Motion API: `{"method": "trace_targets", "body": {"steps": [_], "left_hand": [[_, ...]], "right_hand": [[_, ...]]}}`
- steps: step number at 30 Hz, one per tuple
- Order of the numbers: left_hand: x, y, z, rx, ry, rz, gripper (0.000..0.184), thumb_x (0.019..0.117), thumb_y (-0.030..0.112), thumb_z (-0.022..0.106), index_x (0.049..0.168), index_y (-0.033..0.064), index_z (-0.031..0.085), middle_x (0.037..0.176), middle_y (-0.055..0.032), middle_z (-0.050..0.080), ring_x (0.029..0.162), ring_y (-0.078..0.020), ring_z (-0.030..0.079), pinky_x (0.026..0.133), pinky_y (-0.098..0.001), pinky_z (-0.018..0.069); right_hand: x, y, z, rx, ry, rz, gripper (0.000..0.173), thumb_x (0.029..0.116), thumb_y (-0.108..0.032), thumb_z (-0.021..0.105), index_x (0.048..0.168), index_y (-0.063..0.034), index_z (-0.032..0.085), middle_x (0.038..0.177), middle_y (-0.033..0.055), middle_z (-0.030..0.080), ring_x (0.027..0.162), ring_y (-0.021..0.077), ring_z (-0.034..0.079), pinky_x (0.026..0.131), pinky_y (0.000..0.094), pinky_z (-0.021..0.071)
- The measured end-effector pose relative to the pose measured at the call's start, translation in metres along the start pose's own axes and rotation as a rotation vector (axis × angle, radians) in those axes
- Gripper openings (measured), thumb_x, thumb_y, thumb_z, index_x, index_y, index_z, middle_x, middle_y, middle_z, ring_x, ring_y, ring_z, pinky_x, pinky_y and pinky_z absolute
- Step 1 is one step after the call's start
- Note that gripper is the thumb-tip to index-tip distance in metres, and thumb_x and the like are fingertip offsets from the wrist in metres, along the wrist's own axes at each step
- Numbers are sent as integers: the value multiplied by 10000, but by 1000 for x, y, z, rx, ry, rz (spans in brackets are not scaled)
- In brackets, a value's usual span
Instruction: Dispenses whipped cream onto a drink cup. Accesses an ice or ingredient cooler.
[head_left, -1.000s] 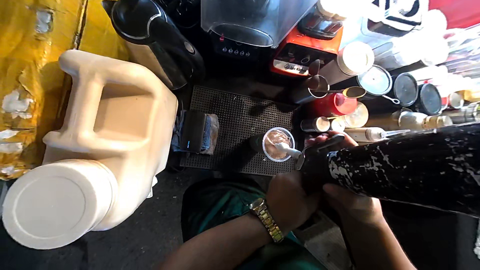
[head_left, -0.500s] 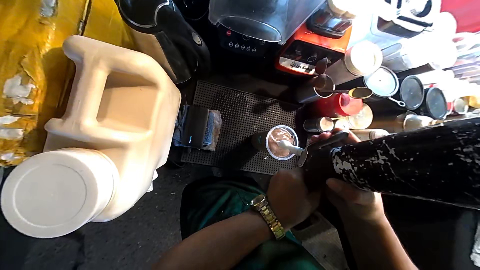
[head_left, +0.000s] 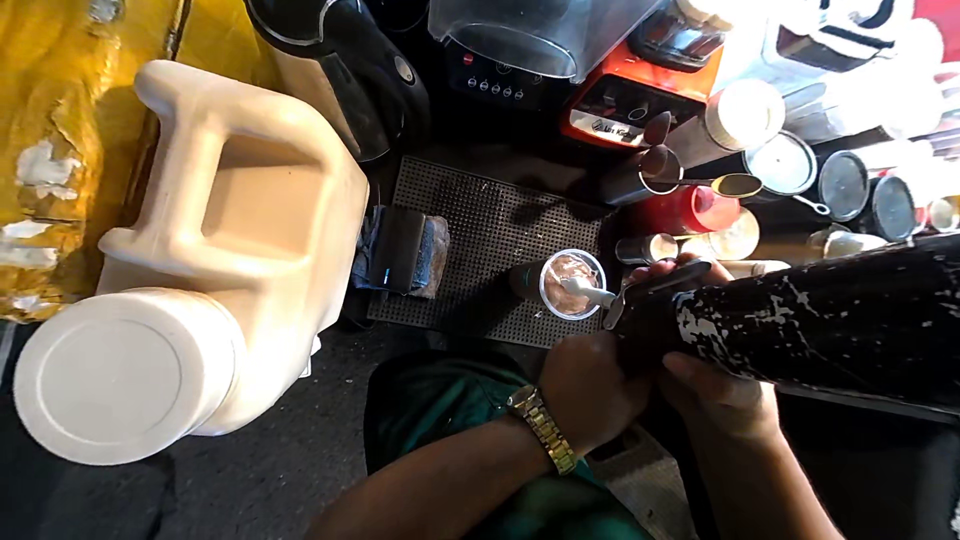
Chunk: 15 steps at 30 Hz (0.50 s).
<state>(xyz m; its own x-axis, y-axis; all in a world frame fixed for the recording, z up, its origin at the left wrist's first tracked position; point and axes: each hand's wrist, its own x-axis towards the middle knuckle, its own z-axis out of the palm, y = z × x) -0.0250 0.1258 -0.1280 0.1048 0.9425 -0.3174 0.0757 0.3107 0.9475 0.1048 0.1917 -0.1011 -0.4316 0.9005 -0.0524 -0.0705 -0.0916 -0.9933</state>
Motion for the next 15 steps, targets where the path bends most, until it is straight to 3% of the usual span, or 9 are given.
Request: {"method": "trace_targets", "body": {"steps": [4, 15], "left_hand": [[1, 2, -2, -15, -64, -62, 277, 924, 323, 693, 950, 47, 701, 835, -83, 703, 827, -184, 704, 762, -417, 580], [0, 1, 1, -4, 1, -25, 257, 898, 299, 717, 905, 43, 693, 793, -86, 696, 786, -198, 708, 723, -432, 587]], "right_hand": [[0, 1, -2, 12, -10, -2, 923, 672, -259, 916, 1474, -181, 466, 1420, 6, 571, 1296, 174, 566, 1072, 370, 512], [0, 1, 0, 41, -5, -17, 896, 675, -234, 918, 1461, -198, 490, 1425, 6, 582, 1322, 197, 559, 1098, 399, 497]]}}
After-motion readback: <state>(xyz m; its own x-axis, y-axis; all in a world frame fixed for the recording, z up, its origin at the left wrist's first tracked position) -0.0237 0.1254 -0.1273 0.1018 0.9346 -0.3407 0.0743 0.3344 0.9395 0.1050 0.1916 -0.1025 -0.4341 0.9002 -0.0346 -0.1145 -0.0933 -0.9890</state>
